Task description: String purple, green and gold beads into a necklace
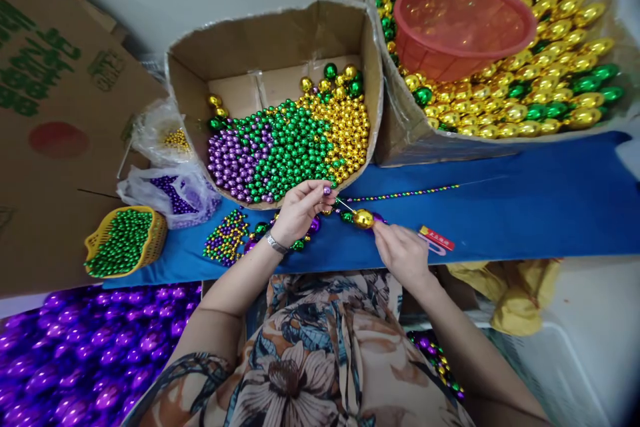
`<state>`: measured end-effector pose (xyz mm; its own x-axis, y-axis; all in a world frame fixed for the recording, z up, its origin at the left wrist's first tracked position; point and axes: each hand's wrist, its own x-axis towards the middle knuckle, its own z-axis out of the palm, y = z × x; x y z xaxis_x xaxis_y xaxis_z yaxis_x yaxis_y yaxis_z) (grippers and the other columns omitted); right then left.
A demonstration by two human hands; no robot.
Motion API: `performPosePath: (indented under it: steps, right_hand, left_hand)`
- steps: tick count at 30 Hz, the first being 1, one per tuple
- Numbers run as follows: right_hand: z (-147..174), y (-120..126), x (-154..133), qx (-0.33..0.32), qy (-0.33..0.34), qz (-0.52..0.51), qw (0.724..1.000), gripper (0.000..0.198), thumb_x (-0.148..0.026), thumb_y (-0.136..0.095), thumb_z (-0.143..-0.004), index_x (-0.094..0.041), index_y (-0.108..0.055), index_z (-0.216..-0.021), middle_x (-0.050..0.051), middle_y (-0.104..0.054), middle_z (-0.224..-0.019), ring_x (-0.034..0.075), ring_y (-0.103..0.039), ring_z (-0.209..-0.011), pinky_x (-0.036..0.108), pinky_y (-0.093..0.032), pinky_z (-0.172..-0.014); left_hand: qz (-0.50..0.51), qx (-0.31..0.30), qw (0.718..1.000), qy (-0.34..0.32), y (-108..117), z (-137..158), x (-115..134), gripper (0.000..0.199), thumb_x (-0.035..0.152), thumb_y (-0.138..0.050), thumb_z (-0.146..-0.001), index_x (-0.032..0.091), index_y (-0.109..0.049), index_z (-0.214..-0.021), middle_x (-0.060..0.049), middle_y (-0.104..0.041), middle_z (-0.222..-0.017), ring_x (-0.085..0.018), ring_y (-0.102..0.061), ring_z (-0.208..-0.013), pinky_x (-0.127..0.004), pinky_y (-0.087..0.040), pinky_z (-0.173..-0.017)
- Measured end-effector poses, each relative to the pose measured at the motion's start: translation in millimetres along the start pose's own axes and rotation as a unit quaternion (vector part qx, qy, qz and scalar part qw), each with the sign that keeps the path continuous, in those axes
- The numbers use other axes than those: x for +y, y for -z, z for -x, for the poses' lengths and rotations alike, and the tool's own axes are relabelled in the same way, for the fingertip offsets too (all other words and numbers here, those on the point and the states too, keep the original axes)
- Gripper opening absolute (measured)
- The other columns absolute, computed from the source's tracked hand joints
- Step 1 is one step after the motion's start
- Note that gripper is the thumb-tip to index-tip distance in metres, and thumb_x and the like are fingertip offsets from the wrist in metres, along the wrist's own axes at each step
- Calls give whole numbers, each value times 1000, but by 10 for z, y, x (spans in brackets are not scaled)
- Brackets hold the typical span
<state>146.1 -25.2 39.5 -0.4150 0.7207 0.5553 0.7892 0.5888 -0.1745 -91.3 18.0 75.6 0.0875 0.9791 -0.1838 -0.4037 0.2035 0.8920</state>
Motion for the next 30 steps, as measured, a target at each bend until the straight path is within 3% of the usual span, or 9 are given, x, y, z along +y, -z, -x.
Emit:
performPosePath:
  steps: [3, 6, 11, 14, 17, 22, 26, 30]
  right_hand:
    - [3, 20, 5, 5, 2, 20, 1000, 18, -20, -53, -95, -19, -65, -109, 2, -64, -68, 16, -59, -63, 29, -44, -65]
    - [83, 31, 36, -9, -45, -74, 996, 22, -20, -47, -97, -17, -59, -115, 7, -70, -89, 18, -65, -79, 30, -49, -75]
    - [488, -134, 91, -74, -129, -167, 975, 21, -22, -40, -99, -21, -58, -108, 7, -67, -92, 19, -66, -85, 30, -53, -76]
    - [756, -364, 90, -79, -165, -124, 975, 24, -22, -38, -98, -20, -62, -101, 10, -66, -95, 20, -66, -86, 31, -55, -73]
    - [905, -494, 102, -107, -184, -72, 974, 27, -23, -40, -97, -19, -66, -100, 11, -67, -94, 20, -66, -79, 30, -55, -66]
    - [849, -172, 170, -92, -192, -99, 972, 29, -23, -46, -97, -22, -66, -118, 9, -68, -103, 19, -68, -89, 30, -56, -77]
    - [711, 111, 156, -61, -174, -204, 961, 30, -26, -53, -95, -22, -63, -123, 9, -68, -106, 15, -66, -82, 29, -57, -76]
    - [624, 76, 118, -19, -151, -183, 971, 18, -25, -56, -95, -20, -69, -105, 7, -71, -93, 16, -68, -83, 29, -57, -77]
  left_hand:
    - [-81, -3, 995, -61, -81, 61, -24, 28, 34, -77, -80, 17, -71, -101, -5, -74, -88, -12, -69, -78, -22, -56, -70]
    - [-102, -43, 991, -75, -203, 146, -120, 27, 33, -78, -79, 18, -70, -100, -4, -74, -89, -12, -69, -79, -23, -56, -72]
    - [-182, -83, 976, -90, -325, 296, -569, 23, 34, -73, -84, 17, -72, -100, -6, -75, -94, -14, -70, -81, -26, -57, -75]
    - [-266, -110, 947, -144, -343, 345, -891, 20, 33, -66, -89, 19, -73, -102, -7, -76, -100, -16, -71, -89, -30, -57, -78]
    - [-355, -130, 895, -238, -357, 344, -1096, 16, 28, -62, -92, 20, -73, -100, -7, -76, -102, -17, -70, -95, -34, -55, -85]
    - [-451, -176, 825, -292, -416, 288, -1214, 18, 27, -56, -95, 19, -71, -102, -7, -76, -98, -17, -69, -90, -35, -54, -85]
    - [-493, -195, 808, -258, -496, 251, -1292, 21, 28, -53, -96, 19, -71, -100, -7, -74, -97, -18, -66, -89, -34, -53, -84]
    - [-508, -199, 806, -227, -561, 221, -1352, 21, 25, -51, -94, 18, -71, -92, -8, -73, -98, -19, -64, -90, -35, -52, -85]
